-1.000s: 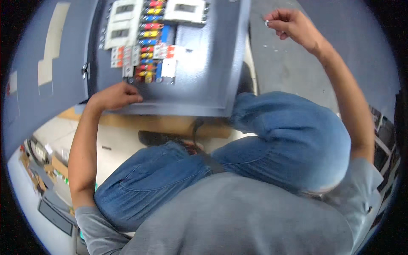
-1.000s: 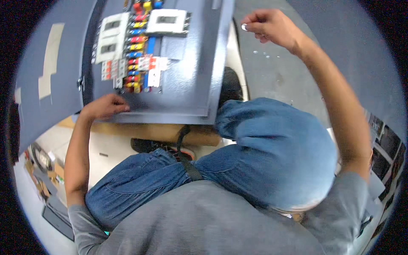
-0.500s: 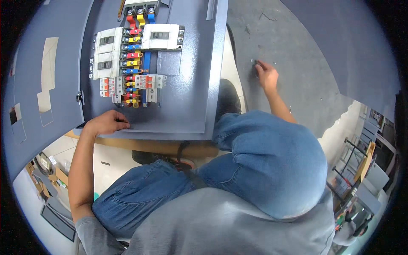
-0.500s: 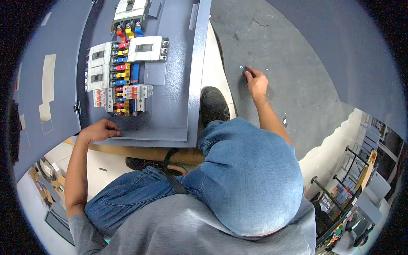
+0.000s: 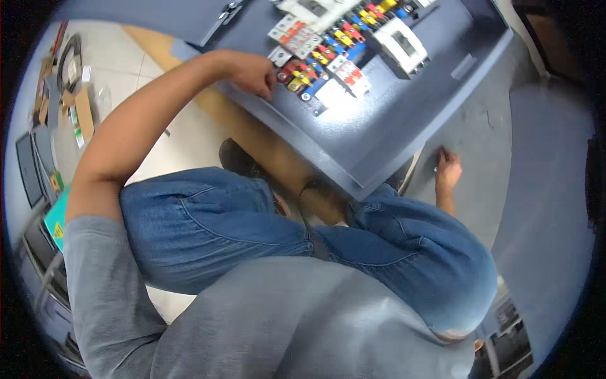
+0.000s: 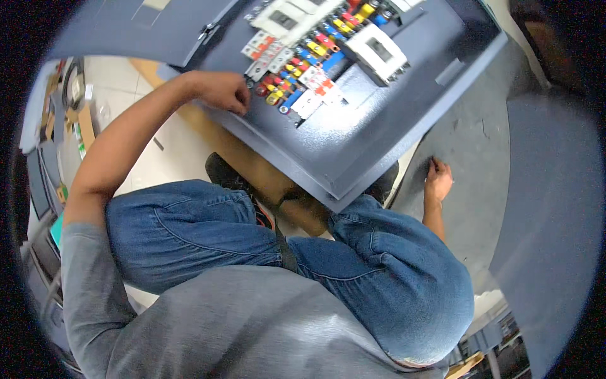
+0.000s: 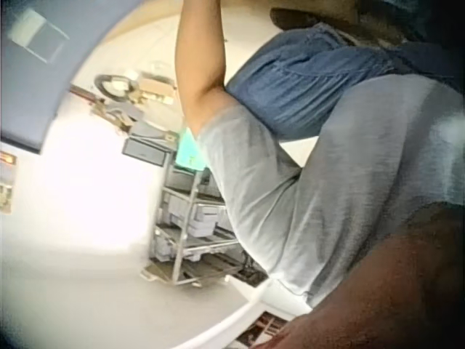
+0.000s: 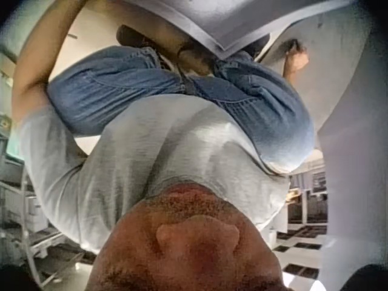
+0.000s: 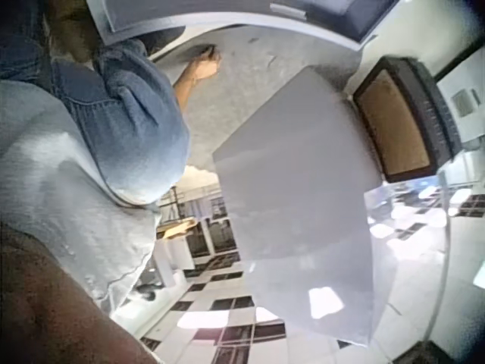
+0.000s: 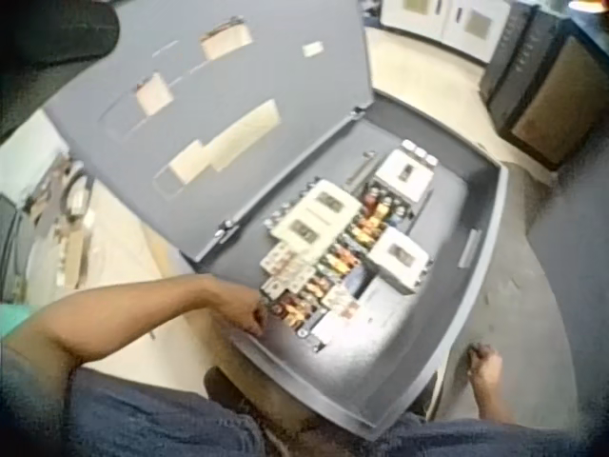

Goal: Assembling components inside an electrical panel box.

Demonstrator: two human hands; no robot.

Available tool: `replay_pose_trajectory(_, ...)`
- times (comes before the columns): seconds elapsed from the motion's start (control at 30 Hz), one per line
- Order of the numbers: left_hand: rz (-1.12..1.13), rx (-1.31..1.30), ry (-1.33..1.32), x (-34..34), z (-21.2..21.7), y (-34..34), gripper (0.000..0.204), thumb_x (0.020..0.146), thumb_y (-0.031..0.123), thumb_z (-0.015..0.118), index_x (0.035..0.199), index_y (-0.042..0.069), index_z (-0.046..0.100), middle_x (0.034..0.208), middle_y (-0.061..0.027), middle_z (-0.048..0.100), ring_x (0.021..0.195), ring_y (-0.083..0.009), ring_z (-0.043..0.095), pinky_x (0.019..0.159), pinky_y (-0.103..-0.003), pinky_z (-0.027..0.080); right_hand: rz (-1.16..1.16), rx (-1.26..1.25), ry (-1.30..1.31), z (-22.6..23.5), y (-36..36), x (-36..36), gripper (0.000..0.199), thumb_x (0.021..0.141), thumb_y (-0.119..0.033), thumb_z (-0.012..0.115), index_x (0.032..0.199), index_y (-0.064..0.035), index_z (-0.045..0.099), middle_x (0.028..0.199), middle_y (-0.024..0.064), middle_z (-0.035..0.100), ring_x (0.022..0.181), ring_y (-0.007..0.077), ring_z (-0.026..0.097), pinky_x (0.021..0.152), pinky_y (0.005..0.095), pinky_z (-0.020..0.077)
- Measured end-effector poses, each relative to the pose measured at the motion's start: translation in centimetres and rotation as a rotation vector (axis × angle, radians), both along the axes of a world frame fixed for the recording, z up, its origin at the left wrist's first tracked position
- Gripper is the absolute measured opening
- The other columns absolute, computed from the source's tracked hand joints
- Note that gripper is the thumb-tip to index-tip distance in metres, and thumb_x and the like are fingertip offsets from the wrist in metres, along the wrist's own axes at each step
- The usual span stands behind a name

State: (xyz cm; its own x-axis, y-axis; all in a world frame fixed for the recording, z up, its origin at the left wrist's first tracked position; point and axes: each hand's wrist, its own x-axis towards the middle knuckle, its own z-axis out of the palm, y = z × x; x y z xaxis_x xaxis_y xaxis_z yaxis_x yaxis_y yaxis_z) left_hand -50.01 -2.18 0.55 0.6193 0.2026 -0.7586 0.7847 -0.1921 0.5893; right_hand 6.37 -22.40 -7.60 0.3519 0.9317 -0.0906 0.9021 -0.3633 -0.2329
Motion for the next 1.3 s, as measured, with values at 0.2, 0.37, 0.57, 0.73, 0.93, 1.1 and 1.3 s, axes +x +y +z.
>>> replay_pose_trajectory(0.2,0.009,0.059,-0.001,0.4,1.7,0.5,0.025,0.076,0.022,0.07,0.093,0.005,0.073,0.079,-0.0091,0.071,0.069,-0.0181,0.063,0.065,-0.034,0.05,-0.325,-0.057,0.53,7.9,5.4,-2.3,0.019,0.088,-0.02,0.067,0.092,-0.002,0.07,0.074,0.0025,0.062,0.062,0.0125,0.058,0.055,0.0257,0.0467)
replay_pose_trajectory(0.37,0.044,0.049,-0.051,-0.6,2.2,-0.1,0.019,0.073,0.019,0.068,0.083,0.004,0.072,0.075,-0.0123,0.069,0.066,-0.022,0.062,0.063,-0.038,0.048,0.589,-0.453,0.519,21.4,13.6,-18.5,0.015,0.087,-0.017,0.067,0.094,-0.0045,0.071,0.075,0.0054,0.063,0.061,0.0125,0.055,0.055,0.0264,0.0471)
replay_pose_trajectory(0.57,-0.179,0.169,-0.244,-0.6,-0.1,1.0,0.017,0.07,0.018,0.067,0.074,0.002,0.068,0.073,-0.0144,0.067,0.063,-0.0256,0.059,0.062,-0.042,0.046,1.216,-0.752,0.056,13.3,14.0,-33.9,0.011,0.082,-0.009,0.06,0.087,-0.0046,0.069,0.09,0.0189,0.067,0.08,0.0312,0.068,0.072,0.0422,0.0549)
replay_pose_trajectory(0.73,-0.068,0.173,-0.049,-2.3,2.3,2.3,0.015,0.077,0.017,0.065,0.079,0.002,0.069,0.071,-0.0036,0.066,0.064,-0.0113,0.057,0.057,-0.03,0.046,1.215,-0.707,-0.158,9.9,12.0,-37.2,0.019,0.086,-0.011,0.054,0.091,-0.0017,0.071,0.099,0.0202,0.069,0.093,0.0329,0.069,0.079,0.0414,0.0577)
replay_pose_trajectory(0.93,0.416,0.03,-0.052,-5.1,2.5,2.8,0.015,0.079,0.016,0.063,0.082,0.002,0.068,0.072,-0.0021,0.063,0.066,-0.0112,0.057,0.058,-0.028,0.046,1.151,-0.76,-0.218,7.7,10.9,-37.4,0.021,0.089,-0.01,0.052,0.098,-0.0027,0.07,0.103,0.017,0.07,0.093,0.0297,0.07,0.077,0.04,0.0584)
replay_pose_trajectory(1.1,0.464,0.033,-0.084,-5.3,1.9,2.9,0.016,0.08,0.015,0.063,0.086,0.001,0.068,0.074,-0.0019,0.063,0.067,-0.0114,0.058,0.058,-0.028,0.046,1.079,-0.791,-0.243,6.1,10.4,-37.3,0.023,0.091,-0.01,0.049,0.103,-0.0024,0.068,0.103,0.0169,0.069,0.092,0.0299,0.07,0.074,0.04,0.0591)
replay_pose_trajectory(1.3,0.444,0.106,-0.013,-5.2,1.6,3.1,0.012,0.075,0.012,0.061,0.073,0.001,0.065,0.066,-0.0035,0.061,0.059,-0.013,0.056,0.054,-0.03,0.046,0.999,-0.73,-0.129,6.6,9.9,-37.2,0.024,0.092,-0.01,0.047,0.108,-0.0004,0.063,0.102,0.0192,0.067,0.087,0.0323,0.071,0.069,0.0419,0.0596)
